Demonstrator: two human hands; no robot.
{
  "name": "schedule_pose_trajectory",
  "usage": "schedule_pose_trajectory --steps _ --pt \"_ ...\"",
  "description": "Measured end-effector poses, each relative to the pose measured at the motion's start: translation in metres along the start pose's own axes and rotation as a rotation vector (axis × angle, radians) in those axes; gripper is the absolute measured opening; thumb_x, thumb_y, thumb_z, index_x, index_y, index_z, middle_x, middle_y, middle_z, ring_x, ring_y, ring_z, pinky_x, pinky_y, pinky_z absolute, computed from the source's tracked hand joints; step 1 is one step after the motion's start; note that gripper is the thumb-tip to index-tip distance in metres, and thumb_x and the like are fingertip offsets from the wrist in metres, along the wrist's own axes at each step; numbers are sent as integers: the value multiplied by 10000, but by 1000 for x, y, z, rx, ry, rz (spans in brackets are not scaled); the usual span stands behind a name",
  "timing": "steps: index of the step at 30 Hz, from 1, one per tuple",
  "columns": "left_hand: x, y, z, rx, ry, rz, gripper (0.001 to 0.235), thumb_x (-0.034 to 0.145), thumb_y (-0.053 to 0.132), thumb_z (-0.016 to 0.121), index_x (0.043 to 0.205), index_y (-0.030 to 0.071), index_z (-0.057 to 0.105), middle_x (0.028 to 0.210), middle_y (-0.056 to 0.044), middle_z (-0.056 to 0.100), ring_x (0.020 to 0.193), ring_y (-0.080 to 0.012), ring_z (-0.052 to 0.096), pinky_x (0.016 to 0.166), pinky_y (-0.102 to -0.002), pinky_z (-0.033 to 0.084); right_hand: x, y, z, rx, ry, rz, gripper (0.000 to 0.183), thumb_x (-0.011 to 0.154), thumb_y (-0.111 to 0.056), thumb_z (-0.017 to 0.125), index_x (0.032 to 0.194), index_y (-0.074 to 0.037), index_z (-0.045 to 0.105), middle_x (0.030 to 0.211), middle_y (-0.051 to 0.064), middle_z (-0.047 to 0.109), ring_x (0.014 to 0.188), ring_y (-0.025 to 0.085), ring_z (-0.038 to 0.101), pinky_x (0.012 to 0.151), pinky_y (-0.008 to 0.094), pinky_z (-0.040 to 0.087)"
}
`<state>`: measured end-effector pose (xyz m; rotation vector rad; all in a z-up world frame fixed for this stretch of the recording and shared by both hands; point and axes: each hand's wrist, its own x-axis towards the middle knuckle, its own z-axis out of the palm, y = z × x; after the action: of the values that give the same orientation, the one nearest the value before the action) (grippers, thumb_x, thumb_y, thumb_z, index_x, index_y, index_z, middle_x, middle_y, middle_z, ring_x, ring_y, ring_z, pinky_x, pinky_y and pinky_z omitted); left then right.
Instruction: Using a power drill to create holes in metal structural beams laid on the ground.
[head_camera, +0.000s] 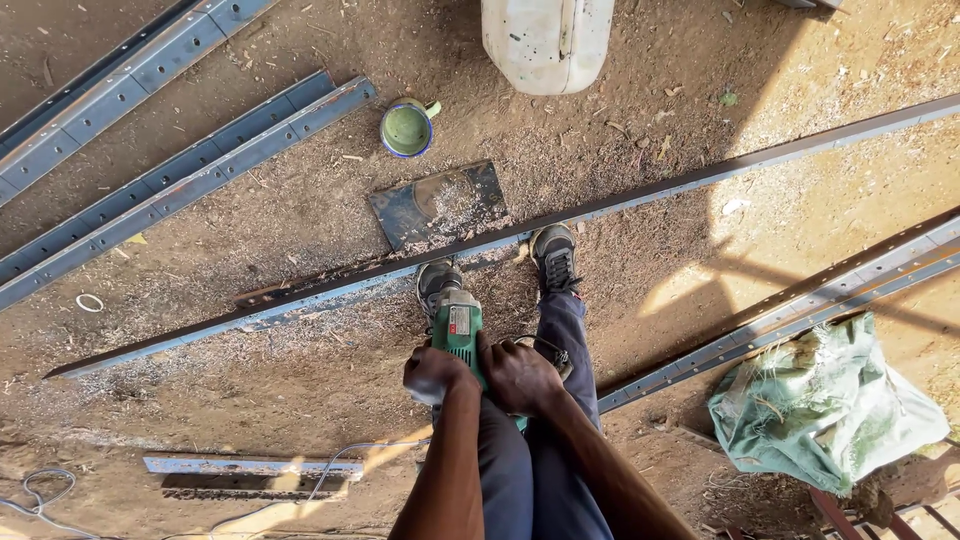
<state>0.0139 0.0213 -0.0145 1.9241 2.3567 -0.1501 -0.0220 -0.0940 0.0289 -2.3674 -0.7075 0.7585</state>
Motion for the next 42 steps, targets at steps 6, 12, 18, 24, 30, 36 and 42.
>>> schedule_pose_trajectory --steps 6,12,18,24,30,36,42 --pt "-2 3 -10 -7 -5 0 246 881 223 569 947 66 746 897 -231 743 940 -444 718 850 -563 543 -4 -2 7 -5 -7 15 748 854 -343 491 1346 220 469 718 184 626 653 360 687 570 455 593" --pt "0 -1 -6 7 0 -5 249 881 223 565 936 64 748 889 -234 742 932 -442 721 845 -567 544 -2 -4 5 19 -33 25 744 849 -331 492 1351 216 464 724 188 630 654 371 691 564 469 594" --pt "-5 5 -4 4 -4 -6 252 881 222 561 925 62 749 880 -238 740 924 -441 725 841 -570 545 -1 -3 4 27 -46 33 740 844 -319 494 1357 212 460 730 192 634 655 382 695 559 482 595" --pt "-3 2 3 -2 -13 -10 255 881 222 557 914 60 751 872 -241 738 917 -440 728 836 -574 547 5 2 -5 30 -61 40 736 839 -307 495 1362 209 455 737 196 639 657 393 699 553 496 596" --pt "-9 10 -5 -1 -17 -17 259 881 222 553 903 58 752 863 -244 737 909 -438 732 832 -578 548 7 4 -5 39 -81 47 734 833 -296 496 1368 205 450 743 200 643 658 404 703 547 510 596" --pt "1 4 3 -9 -14 -31 264 881 222 548 892 55 753 855 -247 735 902 -437 736 827 -582 549 8 6 -6 46 -100 41 731 828 -284 497 1373 201 445 749 204 648 659 415 707 541 523 597" --pt "5 1 2 -2 -7 -42 269 881 221 544 881 53 755 847 -250 734 894 -436 739 823 -585 551 10 3 -10 66 -126 42 730 823 -272 498 1378 198 440 756 208 652 660 427 710 535 537 598"
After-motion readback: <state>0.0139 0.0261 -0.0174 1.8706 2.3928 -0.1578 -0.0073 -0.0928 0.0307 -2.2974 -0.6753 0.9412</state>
